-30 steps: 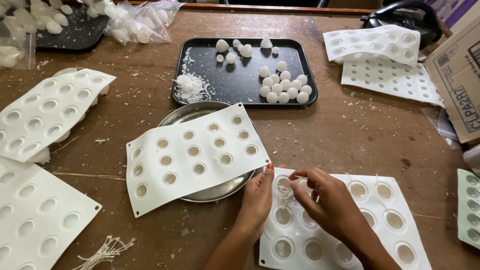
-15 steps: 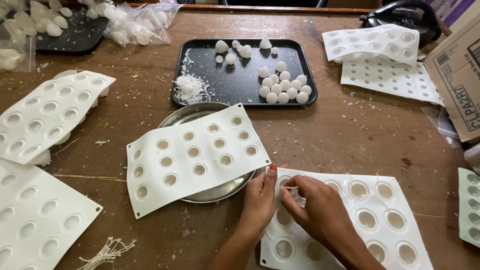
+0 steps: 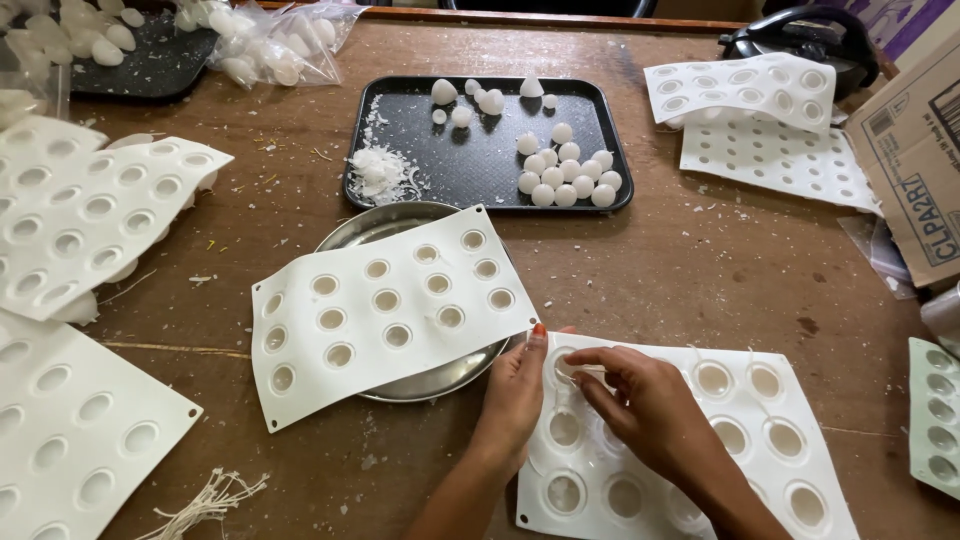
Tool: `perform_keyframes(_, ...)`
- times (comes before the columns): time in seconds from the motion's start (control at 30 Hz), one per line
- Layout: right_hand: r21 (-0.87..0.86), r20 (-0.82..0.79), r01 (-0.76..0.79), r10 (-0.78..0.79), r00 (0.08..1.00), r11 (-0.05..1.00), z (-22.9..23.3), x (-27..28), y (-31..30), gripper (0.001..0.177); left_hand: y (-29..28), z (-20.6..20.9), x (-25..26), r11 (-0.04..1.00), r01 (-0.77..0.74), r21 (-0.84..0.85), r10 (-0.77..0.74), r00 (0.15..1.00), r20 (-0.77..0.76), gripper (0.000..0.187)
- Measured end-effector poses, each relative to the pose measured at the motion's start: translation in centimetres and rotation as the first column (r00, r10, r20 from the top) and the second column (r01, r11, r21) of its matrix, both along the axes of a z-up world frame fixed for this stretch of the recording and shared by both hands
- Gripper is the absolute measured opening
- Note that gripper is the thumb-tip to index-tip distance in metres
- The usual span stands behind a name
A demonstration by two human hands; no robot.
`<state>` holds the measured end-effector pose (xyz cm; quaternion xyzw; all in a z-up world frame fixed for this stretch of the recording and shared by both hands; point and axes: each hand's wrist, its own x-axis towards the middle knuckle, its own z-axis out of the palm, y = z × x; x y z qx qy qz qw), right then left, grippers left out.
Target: Preparing silicone molds for candle making by inserting wicks and adjusting wax components.
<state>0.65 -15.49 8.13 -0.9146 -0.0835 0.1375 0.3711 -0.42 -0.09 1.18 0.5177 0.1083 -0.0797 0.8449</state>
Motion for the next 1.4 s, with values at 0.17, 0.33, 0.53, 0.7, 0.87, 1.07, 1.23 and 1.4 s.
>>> perform_keyframes(0.17, -0.006, 0.097, -0.09, 0.09, 0.991, 0.996, -1.3, 0.4, -1.0, 0.039, 0.3, 1.0, -0.1, 0.998, 0.027, -0.05, -0.031, 0.997, -0.076, 0.055)
perform_keyframes(0.33, -0.175, 0.172, -0.212, 0.242, 0.955, 0.961, -0.4, 0.5, -0.9, 0.049, 0.4, 1.5, -0.1, 0.996, 0.036, -0.075, -0.044, 0.994, -0.1, 0.058)
perform_keyframes(0.53, -0.151, -0.057, -0.206, 0.199, 0.978, 0.967, 1.3, 0.6, 0.2, 0.046, 0.5, 0.0, 0.2, 0.998, 0.029, -0.047, -0.034, 0.993, -0.117, 0.054)
perform_keyframes(0.7, -0.036, -0.119, -0.278, 0.272, 0.955, 0.96, 0.3, 1.9, -0.2, 0.038, 0.4, -2.6, 0.8, 0.992, -0.014, -0.125, 0.0, 0.994, -0.111, 0.049)
perform_keyframes(0.87, -0.104, -0.109, -0.279, 0.268, 0.957, 0.955, 0.4, 2.3, 0.2, 0.036, 0.4, -3.9, 1.1, 0.992, -0.04, -0.12, 0.023, 0.989, -0.146, 0.045)
perform_keyframes(1.07, -0.06, -0.053, -0.234, 0.231, 0.972, 0.97, -1.1, 2.6, -0.1, 0.03, 0.4, -2.9, 0.9, 0.998, -0.024, -0.05, 0.015, 0.987, -0.157, 0.047)
perform_keyframes(1.23, -0.047, 0.145, -0.299, 0.303, 0.942, 0.953, -3.6, 2.4, -0.9, 0.025, 0.0, -1.1, 0.4, 0.992, -0.034, 0.117, 0.044, 0.996, -0.081, 0.049)
perform_keyframes(1.4, -0.286, 0.321, -0.332, 0.417, 0.85, 0.899, -4.1, 1.4, -1.1, 0.032, -0.2, -0.5, 0.2, 0.837, -0.201, 0.508, 0.134, 0.977, 0.167, 0.035)
